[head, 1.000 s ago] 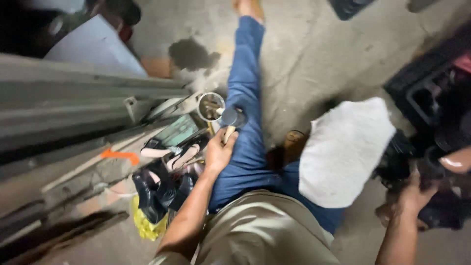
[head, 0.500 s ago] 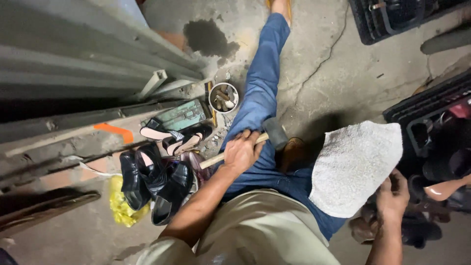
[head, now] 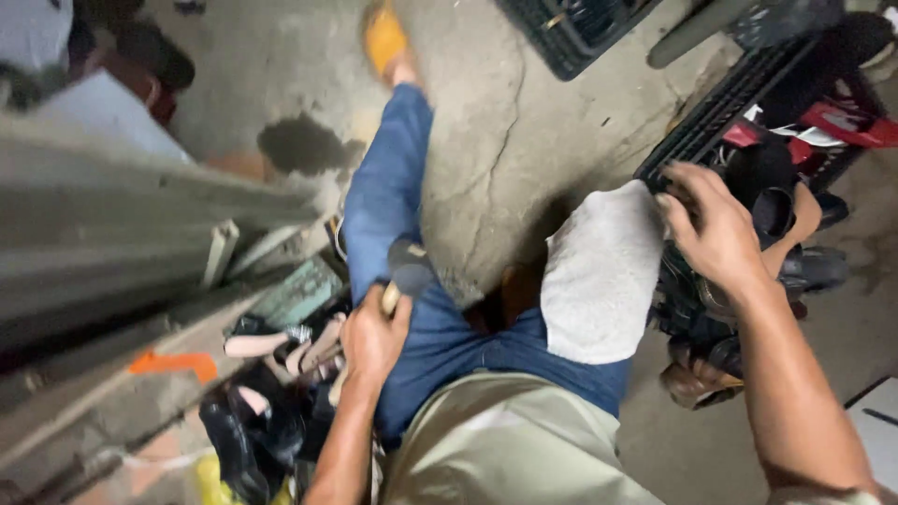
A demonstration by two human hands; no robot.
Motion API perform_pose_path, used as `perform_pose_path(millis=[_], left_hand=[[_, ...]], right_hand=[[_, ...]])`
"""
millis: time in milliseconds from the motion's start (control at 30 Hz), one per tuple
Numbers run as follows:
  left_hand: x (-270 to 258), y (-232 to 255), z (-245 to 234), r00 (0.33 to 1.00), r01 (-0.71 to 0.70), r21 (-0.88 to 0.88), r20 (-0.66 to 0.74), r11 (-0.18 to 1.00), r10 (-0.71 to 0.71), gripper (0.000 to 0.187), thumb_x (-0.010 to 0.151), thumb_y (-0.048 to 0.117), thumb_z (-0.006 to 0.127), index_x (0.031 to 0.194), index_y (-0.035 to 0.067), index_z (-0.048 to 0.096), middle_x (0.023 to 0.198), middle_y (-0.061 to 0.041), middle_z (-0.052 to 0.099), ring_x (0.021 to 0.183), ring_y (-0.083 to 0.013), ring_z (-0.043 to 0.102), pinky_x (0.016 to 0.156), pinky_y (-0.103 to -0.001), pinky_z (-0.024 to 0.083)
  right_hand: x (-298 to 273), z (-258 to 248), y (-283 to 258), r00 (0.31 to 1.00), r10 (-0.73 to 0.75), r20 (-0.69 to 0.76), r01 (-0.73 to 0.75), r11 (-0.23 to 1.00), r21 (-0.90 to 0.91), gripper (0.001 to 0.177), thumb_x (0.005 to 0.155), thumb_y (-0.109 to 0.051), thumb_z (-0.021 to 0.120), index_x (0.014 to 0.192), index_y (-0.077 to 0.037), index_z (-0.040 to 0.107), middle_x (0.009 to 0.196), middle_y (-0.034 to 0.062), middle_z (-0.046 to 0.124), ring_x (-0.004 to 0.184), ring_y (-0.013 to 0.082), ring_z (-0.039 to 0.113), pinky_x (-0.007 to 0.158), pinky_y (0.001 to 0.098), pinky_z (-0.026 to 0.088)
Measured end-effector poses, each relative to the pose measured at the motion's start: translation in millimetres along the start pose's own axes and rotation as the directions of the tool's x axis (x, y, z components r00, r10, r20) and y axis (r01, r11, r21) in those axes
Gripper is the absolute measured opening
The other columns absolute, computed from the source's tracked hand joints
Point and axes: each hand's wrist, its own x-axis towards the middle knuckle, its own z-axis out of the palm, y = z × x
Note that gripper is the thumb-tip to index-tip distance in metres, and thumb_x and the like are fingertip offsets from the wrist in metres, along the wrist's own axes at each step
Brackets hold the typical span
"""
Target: The person sits on the floor and uses a hammer to tap the heel of a high-heeled shoe placed on a cloth. They then switch to a brush and scrub the heel and sole of the shoe. The person continues alternating between hammering and brushing the heel throughout the clip.
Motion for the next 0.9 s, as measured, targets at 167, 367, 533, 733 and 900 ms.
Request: perform_pose_path(millis=[167,367,533,733,900], left_hand=[[7.1,-31.9,25.6,0.997,-0.030,0.086,-0.065,0.996,0.036,0.032,0.091,0.048,0.060,0.099,0.017,0.061,0.076,-0.020,0.071,0.075,-0.0504,0.066,0.066,-0.059,0.048],[9.6,-60.8,58.7,0.992,0.066,0.125,-0.116,0.990,-0.051,0.043,0.084,0.057,0.064,0.108,0.022,0.069,0.071,-0.016,0.072,0.072,-0.0437,0.069,0.068,-0.054,0.052],[53.6,-125.4,158.7,0.851,0.069,0.133,-0.525,0.989,0.011,0.059,0.071,0.065,0.068,0.109,0.022,0.081,0.061,-0.015,0.061,0.061,-0.0352,0.061,0.066,-0.047,0.051],[530.8,48.7,260.5,0.717,0.274,0.472,-0.681,0.838,0.149,0.049,0.071,0.063,0.067,0.100,0.023,0.072,0.060,-0.012,0.057,0.058,-0.0318,0.058,0.061,-0.046,0.048],[587.5,-5.7,343.8,0.580,0.537,0.709,-0.704,0.457,0.410,0.039,0.072,0.059,0.067,0.089,0.025,0.063,0.058,-0.008,0.052,0.055,-0.0278,0.053,0.056,-0.046,0.044]], right_hand=[[86.6,3.5,-41.6,0.972,-0.211,0.102,0.221,0.970,-0.101,0.044,0.107,-0.025,0.050,0.142,-0.001,0.054,0.147,0.0193,0.055,0.132,0.0372,0.055,0.107,0.0539,0.046],[201.0,44.7,-54.0,0.919,-0.272,0.286,0.276,0.961,0.030,0.045,0.106,-0.029,0.048,0.143,-0.003,0.051,0.145,0.0206,0.054,0.119,0.0345,0.063,0.101,0.0560,0.051],[305.1,72.0,-20.2,0.934,-0.178,0.309,0.134,0.978,0.159,0.052,0.104,-0.032,0.053,0.146,-0.003,0.046,0.142,0.0193,0.054,0.111,0.0290,0.068,0.089,0.0486,0.053],[455.6,107.0,59.8,0.987,-0.069,0.149,0.027,0.964,0.263,0.034,0.101,-0.025,0.064,0.130,-0.008,0.064,0.130,0.0055,0.068,0.116,0.0175,0.061,0.103,0.0302,0.044],[549.9,105.9,52.8,0.878,0.454,0.152,-0.472,0.874,0.115,0.018,0.098,-0.037,0.063,0.107,-0.023,0.069,0.077,-0.0012,0.067,0.060,0.0089,0.060,0.054,0.0328,0.044]])
